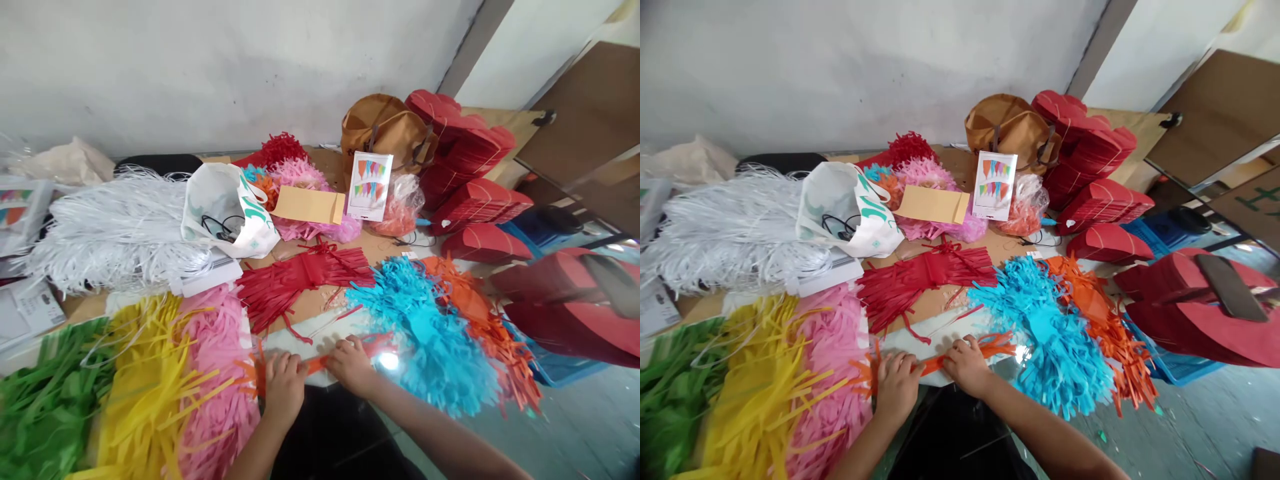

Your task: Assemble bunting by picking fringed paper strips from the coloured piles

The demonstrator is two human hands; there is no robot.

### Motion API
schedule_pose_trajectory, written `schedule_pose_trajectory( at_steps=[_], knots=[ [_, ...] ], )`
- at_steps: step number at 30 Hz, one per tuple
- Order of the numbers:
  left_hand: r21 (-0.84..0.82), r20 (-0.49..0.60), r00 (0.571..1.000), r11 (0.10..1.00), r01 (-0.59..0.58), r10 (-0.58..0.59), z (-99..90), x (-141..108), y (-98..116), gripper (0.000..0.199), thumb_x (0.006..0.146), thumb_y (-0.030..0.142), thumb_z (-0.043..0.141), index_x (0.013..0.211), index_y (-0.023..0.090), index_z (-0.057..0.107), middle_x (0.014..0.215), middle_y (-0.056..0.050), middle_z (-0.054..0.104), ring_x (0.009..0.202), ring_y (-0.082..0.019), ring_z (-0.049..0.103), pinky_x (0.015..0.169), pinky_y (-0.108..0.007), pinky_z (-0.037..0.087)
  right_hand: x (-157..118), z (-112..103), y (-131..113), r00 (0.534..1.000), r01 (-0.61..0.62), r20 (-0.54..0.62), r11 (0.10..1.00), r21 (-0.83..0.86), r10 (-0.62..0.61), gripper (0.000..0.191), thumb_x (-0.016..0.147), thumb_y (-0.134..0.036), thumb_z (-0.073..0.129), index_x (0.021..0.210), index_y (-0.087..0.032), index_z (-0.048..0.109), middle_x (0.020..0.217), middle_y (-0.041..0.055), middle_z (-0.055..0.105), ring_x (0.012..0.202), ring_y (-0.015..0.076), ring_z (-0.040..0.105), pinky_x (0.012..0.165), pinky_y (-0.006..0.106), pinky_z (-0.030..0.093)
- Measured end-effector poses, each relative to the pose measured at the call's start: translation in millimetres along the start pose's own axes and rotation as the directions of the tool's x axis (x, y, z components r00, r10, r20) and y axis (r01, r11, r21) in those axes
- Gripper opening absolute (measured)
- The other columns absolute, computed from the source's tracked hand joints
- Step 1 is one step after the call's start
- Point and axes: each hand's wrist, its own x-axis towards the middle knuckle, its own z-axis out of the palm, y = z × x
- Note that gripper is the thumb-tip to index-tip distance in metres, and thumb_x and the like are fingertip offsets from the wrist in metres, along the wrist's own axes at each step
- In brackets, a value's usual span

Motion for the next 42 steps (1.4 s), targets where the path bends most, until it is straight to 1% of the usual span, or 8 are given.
schedule_pose_trajectory(
  at_steps=[4, 10, 15, 23, 28, 34, 38, 42],
  knots=[
    [-0.004, -0.024, 0.998, 0.998, -0.060, 0.059, 3.5, -4.5, 5.4, 0.016, 0.082, 0.020, 0.062, 0.095, 0.022, 0.072, 0.100, -0.006, 0.072, 0.106, -0.027, 0.059, 0.107, -0.049, 0.028, 5.4, -3.7, -0.7, 1.000, -0.018, 0.005, 1.000, -0.005, 0.018, 0.018, 0.097, -0.024, 0.051, 0.089, -0.024, 0.067, 0.090, 0.0028, 0.070, 0.102, 0.0230, 0.051, 0.097, 0.045, 0.023],
    [-0.004, -0.118, 0.989, 0.996, -0.089, 0.088, 17.2, -13.9, 0.0, 0.025, 0.085, 0.007, 0.054, 0.089, 0.024, 0.072, 0.086, -0.002, 0.074, 0.095, -0.023, 0.062, 0.099, -0.044, 0.031, 2.8, 2.9, -16.1, 0.996, -0.039, -0.083, 0.999, -0.016, 0.037, 0.012, 0.094, -0.025, 0.058, 0.101, -0.026, 0.067, 0.101, 0.0032, 0.070, 0.111, 0.0245, 0.049, 0.106, 0.048, 0.017],
    [-0.062, -0.147, 0.985, 0.993, -0.101, 0.091, 17.2, -27.0, -15.3, 0.027, 0.086, 0.007, 0.055, 0.091, 0.028, 0.073, 0.087, 0.001, 0.076, 0.090, -0.021, 0.063, 0.093, -0.042, 0.033, -19.9, 9.9, 3.3, 0.981, -0.147, -0.119, 0.987, 0.065, 0.154, 0.017, 0.095, -0.018, 0.056, 0.094, -0.027, 0.071, 0.097, 0.0023, 0.073, 0.102, 0.0228, 0.053, 0.096, 0.043, 0.027],
    [-0.128, -0.060, 0.994, 0.988, 0.081, -0.090, 3.3, -21.3, -17.4, 0.019, 0.091, 0.030, 0.057, 0.080, 0.029, 0.073, 0.080, 0.000, 0.074, 0.087, -0.022, 0.061, 0.084, -0.040, 0.033, -18.9, -18.5, 26.0, 0.955, -0.285, -0.016, 0.933, 0.219, 0.295, 0.012, 0.087, -0.035, 0.071, 0.080, -0.024, 0.073, 0.083, 0.0003, 0.070, 0.091, 0.0199, 0.056, 0.084, 0.034, 0.032],
    [-0.104, 0.016, 0.992, 0.986, 0.130, -0.129, -3.1, -8.4, -11.7, 0.022, 0.090, 0.029, 0.056, 0.073, 0.026, 0.069, 0.077, 0.000, 0.071, 0.086, -0.024, 0.059, 0.084, -0.042, 0.032, -3.4, -27.8, 21.8, 0.908, -0.411, 0.156, 0.901, 0.138, 0.390, 0.016, 0.090, -0.032, 0.062, 0.082, -0.024, 0.072, 0.086, 0.0013, 0.070, 0.094, 0.0203, 0.055, 0.084, 0.034, 0.031],
    [-0.056, 0.081, 0.990, 0.991, 0.120, -0.115, -9.8, 4.3, -7.2, 0.020, 0.085, 0.023, 0.059, 0.066, 0.022, 0.064, 0.072, -0.002, 0.067, 0.082, -0.024, 0.058, 0.082, -0.043, 0.033, 14.1, -31.2, 18.3, 0.870, -0.462, 0.215, 0.886, 0.045, 0.443, 0.018, 0.084, -0.029, 0.063, 0.072, -0.018, 0.070, 0.081, 0.0078, 0.069, 0.089, 0.0237, 0.055, 0.082, 0.037, 0.031],
    [-0.048, 0.056, 0.998, 0.999, 0.011, -0.009, -3.7, 3.4, -1.2, 0.021, 0.083, 0.010, 0.057, 0.085, 0.026, 0.070, 0.089, -0.002, 0.071, 0.096, -0.024, 0.059, 0.095, -0.045, 0.031, 11.1, -29.8, 14.6, 0.905, -0.387, 0.199, 0.922, 0.019, 0.376, 0.013, 0.087, -0.026, 0.060, 0.089, -0.020, 0.071, 0.100, 0.0097, 0.069, 0.102, 0.0274, 0.052, 0.092, 0.043, 0.028],
    [-0.057, 0.013, 0.993, 0.991, -0.120, 0.120, 5.6, -1.5, 2.8, 0.031, 0.080, 0.006, 0.058, 0.092, 0.031, 0.071, 0.091, 0.001, 0.073, 0.097, -0.024, 0.060, 0.096, -0.045, 0.032, 0.7, -14.4, 11.7, 0.995, -0.026, 0.092, 1.000, 0.019, 0.024, 0.017, 0.093, -0.022, 0.053, 0.091, -0.026, 0.070, 0.106, 0.0053, 0.069, 0.111, 0.0270, 0.048, 0.101, 0.047, 0.021]
  ],
)
